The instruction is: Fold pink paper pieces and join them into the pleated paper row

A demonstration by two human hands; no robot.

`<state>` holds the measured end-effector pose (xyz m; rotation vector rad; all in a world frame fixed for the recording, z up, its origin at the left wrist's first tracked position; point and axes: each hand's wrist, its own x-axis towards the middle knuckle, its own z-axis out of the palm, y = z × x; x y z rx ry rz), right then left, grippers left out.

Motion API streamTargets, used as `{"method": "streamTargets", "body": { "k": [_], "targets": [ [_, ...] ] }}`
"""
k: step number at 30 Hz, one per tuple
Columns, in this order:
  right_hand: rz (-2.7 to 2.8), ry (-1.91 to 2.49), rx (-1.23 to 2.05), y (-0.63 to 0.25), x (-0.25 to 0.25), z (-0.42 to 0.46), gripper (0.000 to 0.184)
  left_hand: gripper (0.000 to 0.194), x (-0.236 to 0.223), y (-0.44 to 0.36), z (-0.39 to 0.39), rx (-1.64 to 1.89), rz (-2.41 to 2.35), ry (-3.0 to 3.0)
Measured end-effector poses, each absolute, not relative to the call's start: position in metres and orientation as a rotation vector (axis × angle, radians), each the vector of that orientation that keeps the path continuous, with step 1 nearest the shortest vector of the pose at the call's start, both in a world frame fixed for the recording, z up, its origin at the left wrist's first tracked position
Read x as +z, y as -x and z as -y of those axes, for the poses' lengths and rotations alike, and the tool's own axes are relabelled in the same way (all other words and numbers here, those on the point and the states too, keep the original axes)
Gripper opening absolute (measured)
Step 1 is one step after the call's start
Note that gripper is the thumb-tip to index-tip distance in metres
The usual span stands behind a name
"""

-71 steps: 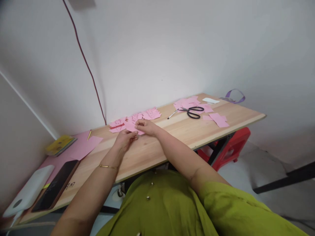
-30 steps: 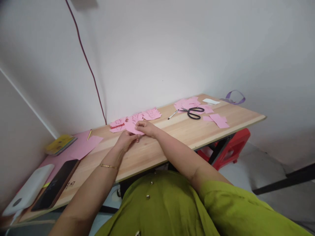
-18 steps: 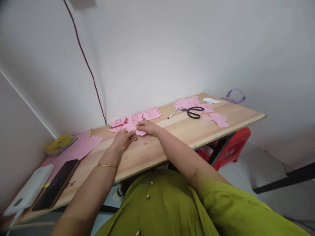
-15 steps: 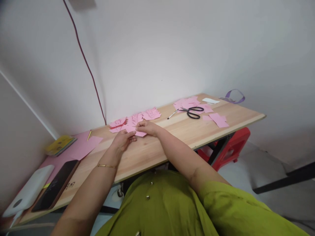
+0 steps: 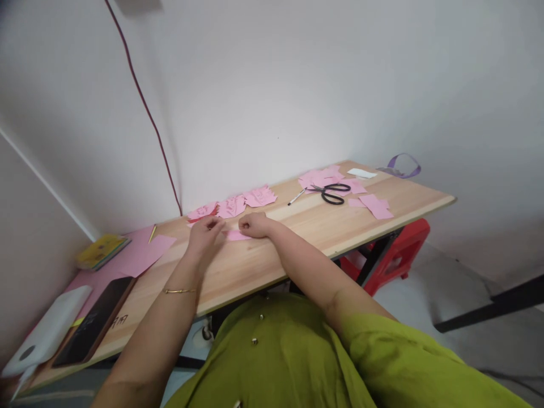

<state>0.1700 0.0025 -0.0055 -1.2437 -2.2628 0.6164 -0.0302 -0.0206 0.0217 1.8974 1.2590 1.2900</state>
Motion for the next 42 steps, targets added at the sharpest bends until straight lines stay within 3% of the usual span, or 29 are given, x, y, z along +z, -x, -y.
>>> {"method": "streamTargets", "body": {
  "k": [2, 6, 12, 20, 33, 42],
  "targets": [
    [2.302, 1.266, 0.562, -0.169, -0.005, -0.003, 0.009, 0.007, 0.016, 0.027, 0.020, 1.056, -1.180, -2.064],
    [2.322, 1.274, 0.514, -0.166, -0.008, -0.005, 0.013, 0.019, 0.001, 0.023, 0.017, 0.704, -1.049, -2.388],
    [2.174, 1.265, 0.305, -0.164, -0.013, -0.008, 0.019, 0.022, -0.003, 0.022, 0.017, 0.627, -1.100, -2.567],
    [2.081, 1.453, 0.537, -0.162, -0.004, 0.000, 0.005, 0.019, 0.000, 0.019, 0.025, 0.584, -1.239, -2.563],
    [2.176, 1.768, 0.527, -0.168, 0.009, 0.005, 0.010, 0.034, 0.012, 0.014, 0.033, 0.211, -1.184, -2.932],
    [2.114, 1.704, 0.547, -0.166, 0.006, 0.006, 0.013, 0.027, 0.013, 0.021, 0.033, 0.167, -1.166, -2.874]
  ]
}}
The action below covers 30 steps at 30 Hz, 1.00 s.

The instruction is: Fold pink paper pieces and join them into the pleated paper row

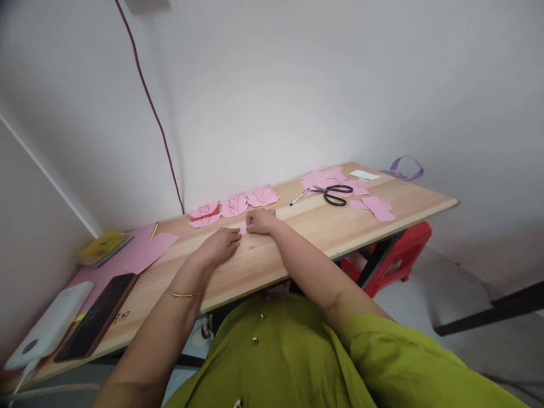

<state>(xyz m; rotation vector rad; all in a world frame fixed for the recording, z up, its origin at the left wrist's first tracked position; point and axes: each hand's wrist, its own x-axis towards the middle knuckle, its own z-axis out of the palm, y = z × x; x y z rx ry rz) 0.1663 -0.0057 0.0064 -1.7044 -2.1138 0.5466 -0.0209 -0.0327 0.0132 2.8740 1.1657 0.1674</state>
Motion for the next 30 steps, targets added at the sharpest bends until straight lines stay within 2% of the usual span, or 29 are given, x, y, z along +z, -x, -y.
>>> {"method": "streamTargets", "body": {
  "k": [10, 18, 30],
  "targets": [
    [2.096, 1.867, 0.496, -0.177, 0.005, -0.001, 0.015, 0.028, 0.015, 0.023, 0.031, 0.180, -1.161, -2.801],
    [2.169, 1.771, 0.426, -0.161, 0.002, 0.003, 0.019, 0.029, 0.015, 0.023, 0.032, 0.173, -1.197, -2.799],
    [2.178, 1.804, 0.618, -0.170, 0.012, 0.006, 0.016, 0.032, 0.014, 0.031, 0.023, 0.177, -1.103, -2.768]
  ]
}}
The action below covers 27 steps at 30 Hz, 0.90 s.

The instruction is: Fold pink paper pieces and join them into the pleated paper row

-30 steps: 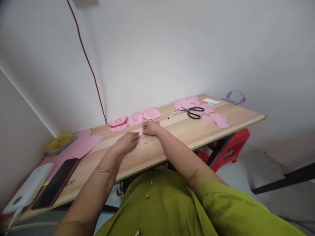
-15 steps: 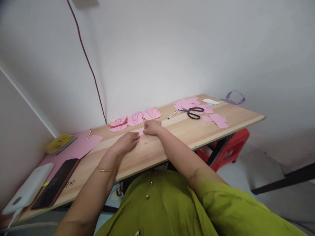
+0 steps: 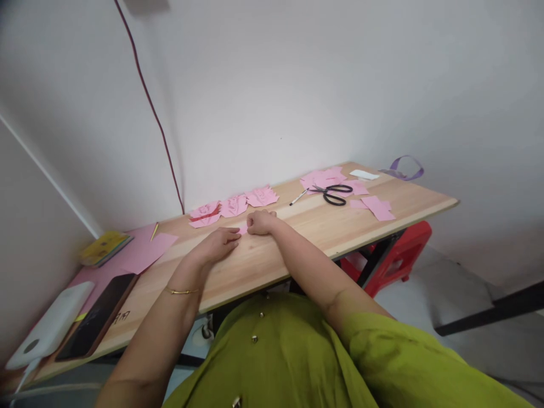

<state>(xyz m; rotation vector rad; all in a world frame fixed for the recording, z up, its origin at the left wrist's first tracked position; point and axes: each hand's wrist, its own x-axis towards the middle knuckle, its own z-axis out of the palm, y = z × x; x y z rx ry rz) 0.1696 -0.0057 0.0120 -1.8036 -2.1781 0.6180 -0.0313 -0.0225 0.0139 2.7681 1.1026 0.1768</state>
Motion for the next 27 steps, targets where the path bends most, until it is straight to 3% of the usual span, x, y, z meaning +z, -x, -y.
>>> {"method": "streamTargets", "body": {
  "k": [7, 19, 27],
  "targets": [
    [2.123, 1.890, 0.458, -0.155, 0.007, 0.006, 0.024, 0.027, 0.014, 0.030, 0.025, 0.273, -1.088, -2.751],
    [2.141, 1.831, 0.526, -0.163, 0.004, 0.000, 0.017, 0.035, 0.020, 0.038, 0.020, 0.124, -1.149, -2.555],
    [2.147, 1.832, 0.560, -0.164, 0.009, 0.003, 0.015, 0.025, 0.017, 0.049, 0.013, 0.246, -1.186, -2.320]
  ]
}}
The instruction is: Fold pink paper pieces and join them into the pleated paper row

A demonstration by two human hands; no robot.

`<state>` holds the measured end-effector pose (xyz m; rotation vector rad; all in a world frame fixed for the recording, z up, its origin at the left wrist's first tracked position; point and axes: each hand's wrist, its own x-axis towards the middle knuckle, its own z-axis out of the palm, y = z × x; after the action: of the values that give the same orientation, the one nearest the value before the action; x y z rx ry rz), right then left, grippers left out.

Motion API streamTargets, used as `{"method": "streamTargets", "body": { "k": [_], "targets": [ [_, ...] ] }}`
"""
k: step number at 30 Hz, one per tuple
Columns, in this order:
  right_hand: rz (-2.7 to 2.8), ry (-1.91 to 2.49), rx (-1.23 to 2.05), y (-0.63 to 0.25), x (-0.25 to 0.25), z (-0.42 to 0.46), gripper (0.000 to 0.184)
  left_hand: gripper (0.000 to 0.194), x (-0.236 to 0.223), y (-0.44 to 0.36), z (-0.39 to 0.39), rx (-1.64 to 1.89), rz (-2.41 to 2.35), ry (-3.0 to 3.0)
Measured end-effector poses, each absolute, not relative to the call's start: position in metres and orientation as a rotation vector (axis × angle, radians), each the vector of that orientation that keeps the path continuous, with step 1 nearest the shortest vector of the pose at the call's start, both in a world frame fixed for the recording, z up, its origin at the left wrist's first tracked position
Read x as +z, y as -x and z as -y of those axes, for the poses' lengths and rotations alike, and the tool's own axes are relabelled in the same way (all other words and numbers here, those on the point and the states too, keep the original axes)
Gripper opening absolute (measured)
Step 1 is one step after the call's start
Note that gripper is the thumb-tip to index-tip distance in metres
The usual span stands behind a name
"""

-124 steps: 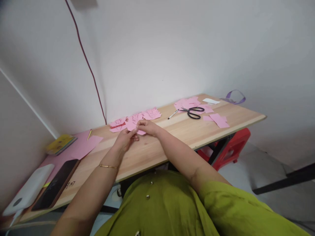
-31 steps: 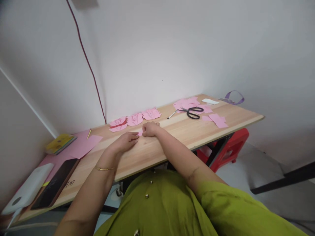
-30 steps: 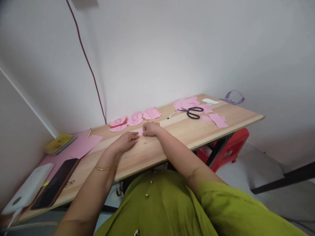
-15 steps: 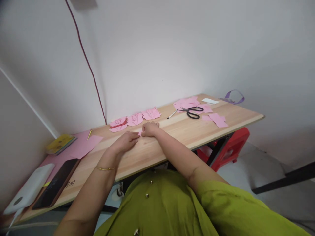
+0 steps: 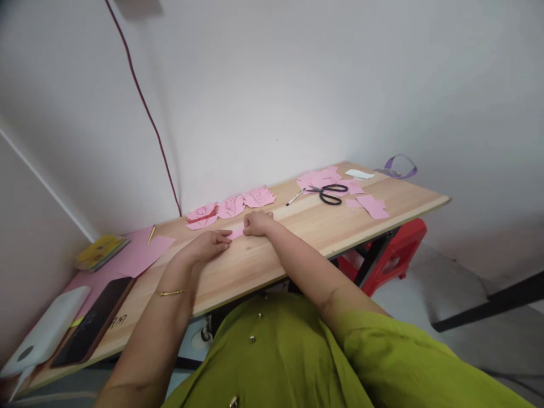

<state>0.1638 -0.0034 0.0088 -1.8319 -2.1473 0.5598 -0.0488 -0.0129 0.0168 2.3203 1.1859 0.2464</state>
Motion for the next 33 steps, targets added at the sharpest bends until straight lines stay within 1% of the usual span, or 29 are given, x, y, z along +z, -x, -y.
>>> {"method": "streamTargets", "body": {
  "k": [4, 11, 15, 19, 24, 27, 29, 31, 33],
  "targets": [
    [2.146, 1.814, 0.569, -0.167, 0.009, 0.004, 0.014, 0.018, 0.020, 0.055, 0.012, 0.267, -1.283, -2.290],
    [2.105, 1.727, 0.657, -0.173, 0.008, 0.005, 0.011, 0.021, 0.014, 0.058, 0.010, 0.543, -1.473, -2.191],
    [1.995, 1.705, 0.690, -0.171, 0.008, 0.005, 0.012, 0.018, 0.007, 0.051, 0.007, 0.537, -1.514, -2.319],
    [1.937, 1.672, 0.582, -0.168, 0.007, 0.003, 0.022, 0.014, 0.003, 0.047, 0.005, 0.512, -1.536, -2.330],
    [2.184, 1.650, 0.475, -0.168, 0.003, 0.004, 0.037, 0.013, 0.001, 0.048, 0.006, 0.583, -1.551, -2.201],
    [2.234, 1.641, 0.470, -0.168, 0.004, 0.004, 0.045, 0.009, 0.000, 0.047, 0.008, 0.607, -1.506, -2.151],
    [2.200, 1.638, 0.495, -0.169, 0.005, 0.004, 0.042, 0.007, 0.001, 0.045, 0.009, 0.640, -1.490, -2.134],
    [2.146, 1.601, 0.543, -0.170, 0.005, 0.004, 0.030, 0.006, 0.001, 0.044, 0.008, 0.727, -1.484, -2.090],
    [2.074, 1.515, 0.649, -0.171, 0.004, 0.003, 0.021, 0.007, 0.003, 0.042, 0.007, 0.919, -1.463, -1.958]
  ]
}}
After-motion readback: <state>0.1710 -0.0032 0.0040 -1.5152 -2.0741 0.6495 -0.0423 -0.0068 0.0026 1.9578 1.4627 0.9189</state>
